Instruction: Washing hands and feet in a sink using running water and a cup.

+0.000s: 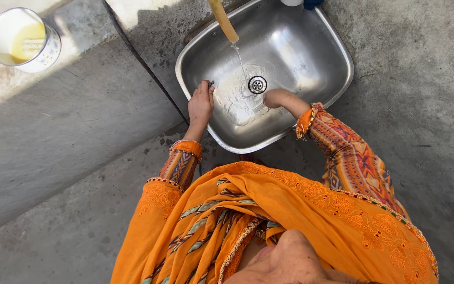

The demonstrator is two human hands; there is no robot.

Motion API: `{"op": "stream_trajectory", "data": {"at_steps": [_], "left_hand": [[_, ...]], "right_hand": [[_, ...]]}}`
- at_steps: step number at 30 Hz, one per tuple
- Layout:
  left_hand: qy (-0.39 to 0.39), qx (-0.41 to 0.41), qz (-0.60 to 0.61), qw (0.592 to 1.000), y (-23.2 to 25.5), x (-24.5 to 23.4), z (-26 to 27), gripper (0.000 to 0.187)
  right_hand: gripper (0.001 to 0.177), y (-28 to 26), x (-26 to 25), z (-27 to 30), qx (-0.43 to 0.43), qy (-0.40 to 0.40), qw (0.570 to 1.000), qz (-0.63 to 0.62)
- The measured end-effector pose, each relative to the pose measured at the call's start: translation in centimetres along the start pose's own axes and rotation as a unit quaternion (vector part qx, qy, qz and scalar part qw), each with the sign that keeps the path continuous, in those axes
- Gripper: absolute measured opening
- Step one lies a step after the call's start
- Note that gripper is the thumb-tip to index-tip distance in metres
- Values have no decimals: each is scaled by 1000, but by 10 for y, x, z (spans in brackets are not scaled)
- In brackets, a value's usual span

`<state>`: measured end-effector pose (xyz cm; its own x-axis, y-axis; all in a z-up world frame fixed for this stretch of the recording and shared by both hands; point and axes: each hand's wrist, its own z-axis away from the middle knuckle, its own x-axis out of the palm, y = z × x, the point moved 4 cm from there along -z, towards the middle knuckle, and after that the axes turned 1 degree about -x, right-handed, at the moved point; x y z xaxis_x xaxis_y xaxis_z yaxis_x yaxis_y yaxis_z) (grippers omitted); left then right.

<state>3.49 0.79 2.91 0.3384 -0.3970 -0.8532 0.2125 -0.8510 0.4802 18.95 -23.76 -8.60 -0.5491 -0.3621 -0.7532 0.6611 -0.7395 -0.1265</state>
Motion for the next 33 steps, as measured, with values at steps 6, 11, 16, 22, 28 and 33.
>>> {"op": "stream_trajectory", "data": {"at_steps": [6,11,16,22,28,33], "left_hand": [[-50,81,-107,990,-13,30,2,25],[-86,87,-140,983,-15,35,2,25],[-75,78,-128,986,-23,40,2,29],[-121,49,-148,980,-25,44,-4,33],[-97,50,-145,983,-25,42,-3,35],[-107,42,-143,983,-22,39,-2,34]], "right_hand": [[25,-57,-98,-16,-86,43,601,-793],[20,-71,-122,-47,-149,6,318,-936],[19,-69,-100,-98,-203,-26,231,-951],[37,-125,-128,-54,-116,32,435,-892],[23,-69,-75,-153,-43,75,272,-958],[20,-57,-41,-137,-75,16,185,-980]]}}
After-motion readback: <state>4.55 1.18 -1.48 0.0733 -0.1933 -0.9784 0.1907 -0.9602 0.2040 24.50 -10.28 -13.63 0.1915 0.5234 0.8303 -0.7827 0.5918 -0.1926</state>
